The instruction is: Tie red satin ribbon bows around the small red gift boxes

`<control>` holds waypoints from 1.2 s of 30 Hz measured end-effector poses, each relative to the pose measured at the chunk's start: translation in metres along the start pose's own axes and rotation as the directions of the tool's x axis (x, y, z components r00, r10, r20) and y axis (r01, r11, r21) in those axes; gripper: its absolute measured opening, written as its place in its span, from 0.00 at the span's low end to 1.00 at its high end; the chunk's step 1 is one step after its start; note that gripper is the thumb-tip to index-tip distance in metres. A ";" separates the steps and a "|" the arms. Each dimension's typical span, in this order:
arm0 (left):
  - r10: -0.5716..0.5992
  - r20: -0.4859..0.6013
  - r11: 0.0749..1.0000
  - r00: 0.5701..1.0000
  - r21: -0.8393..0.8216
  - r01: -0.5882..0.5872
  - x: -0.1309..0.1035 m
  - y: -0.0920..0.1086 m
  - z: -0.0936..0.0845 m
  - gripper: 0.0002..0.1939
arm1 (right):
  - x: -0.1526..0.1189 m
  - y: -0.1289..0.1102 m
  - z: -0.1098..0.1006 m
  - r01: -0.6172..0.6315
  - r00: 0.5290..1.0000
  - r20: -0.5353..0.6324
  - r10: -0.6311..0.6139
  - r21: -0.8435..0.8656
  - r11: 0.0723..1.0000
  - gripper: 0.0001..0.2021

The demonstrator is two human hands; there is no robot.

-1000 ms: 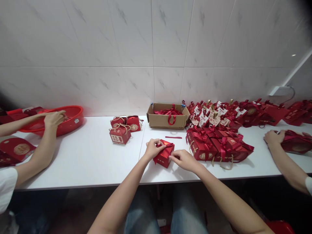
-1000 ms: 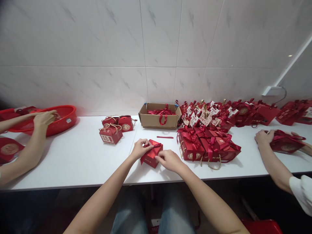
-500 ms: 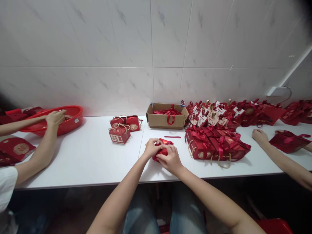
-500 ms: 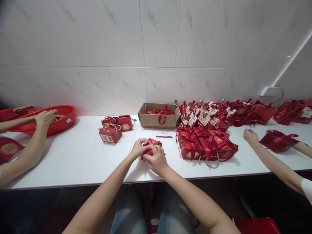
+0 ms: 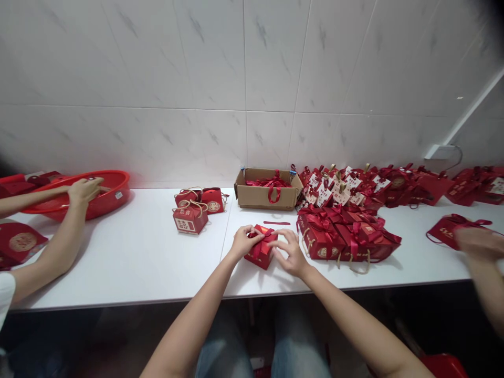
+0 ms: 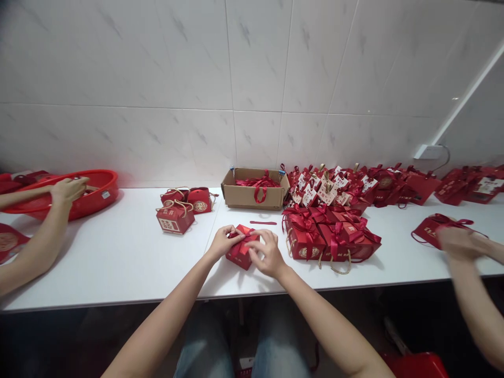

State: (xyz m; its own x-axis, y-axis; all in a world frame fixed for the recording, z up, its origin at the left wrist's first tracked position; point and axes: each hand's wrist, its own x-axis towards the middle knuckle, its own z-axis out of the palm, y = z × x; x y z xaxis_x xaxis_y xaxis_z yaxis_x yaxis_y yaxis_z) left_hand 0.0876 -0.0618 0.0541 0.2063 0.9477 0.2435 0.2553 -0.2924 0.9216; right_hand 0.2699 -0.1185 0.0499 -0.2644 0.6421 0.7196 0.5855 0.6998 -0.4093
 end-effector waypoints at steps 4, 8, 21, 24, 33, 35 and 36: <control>0.000 0.093 0.999 0.996 -0.049 0.005 -0.001 0.001 -0.004 0.19 | 0.028 0.021 -0.011 -0.086 0.993 0.091 0.081 0.060 0.994 0.17; 0.019 0.121 0.999 0.992 -0.030 -0.015 -0.001 0.001 -0.008 0.18 | 0.044 0.034 -0.017 -0.046 0.917 0.398 0.007 0.089 0.995 0.20; -0.017 0.190 0.997 0.982 -0.074 0.032 -0.005 0.002 -0.010 0.20 | 0.042 0.048 -0.010 0.116 0.918 0.369 -0.144 0.097 0.989 0.08; -0.005 0.193 0.994 0.981 -0.109 0.027 -0.005 0.001 -0.010 0.22 | 0.038 0.050 -0.009 0.122 0.926 0.347 -0.151 0.104 0.987 0.09; -0.003 0.179 0.994 0.984 -0.103 0.022 -0.004 -0.001 -0.011 0.19 | 0.034 0.047 -0.013 0.131 0.938 0.312 -0.151 0.084 0.988 0.09; 0.001 0.195 0.991 0.981 -0.133 0.026 -0.005 0.002 -0.013 0.18 | 0.038 0.041 -0.017 0.108 0.941 0.311 -0.137 0.110 0.988 0.07; -0.002 0.199 0.988 0.980 -0.149 0.032 -0.005 0.003 -0.015 0.17 | 0.040 0.038 -0.019 0.090 0.946 0.298 -0.125 0.126 0.988 0.08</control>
State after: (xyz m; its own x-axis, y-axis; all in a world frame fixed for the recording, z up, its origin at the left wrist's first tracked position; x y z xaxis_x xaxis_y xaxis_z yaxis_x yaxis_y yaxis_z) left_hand 0.0733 -0.0660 0.0603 0.3899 0.9037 0.1768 0.1177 -0.2394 0.9638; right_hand 0.2960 -0.0720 0.0739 -0.5519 0.6138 0.5646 0.4579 0.7888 -0.4099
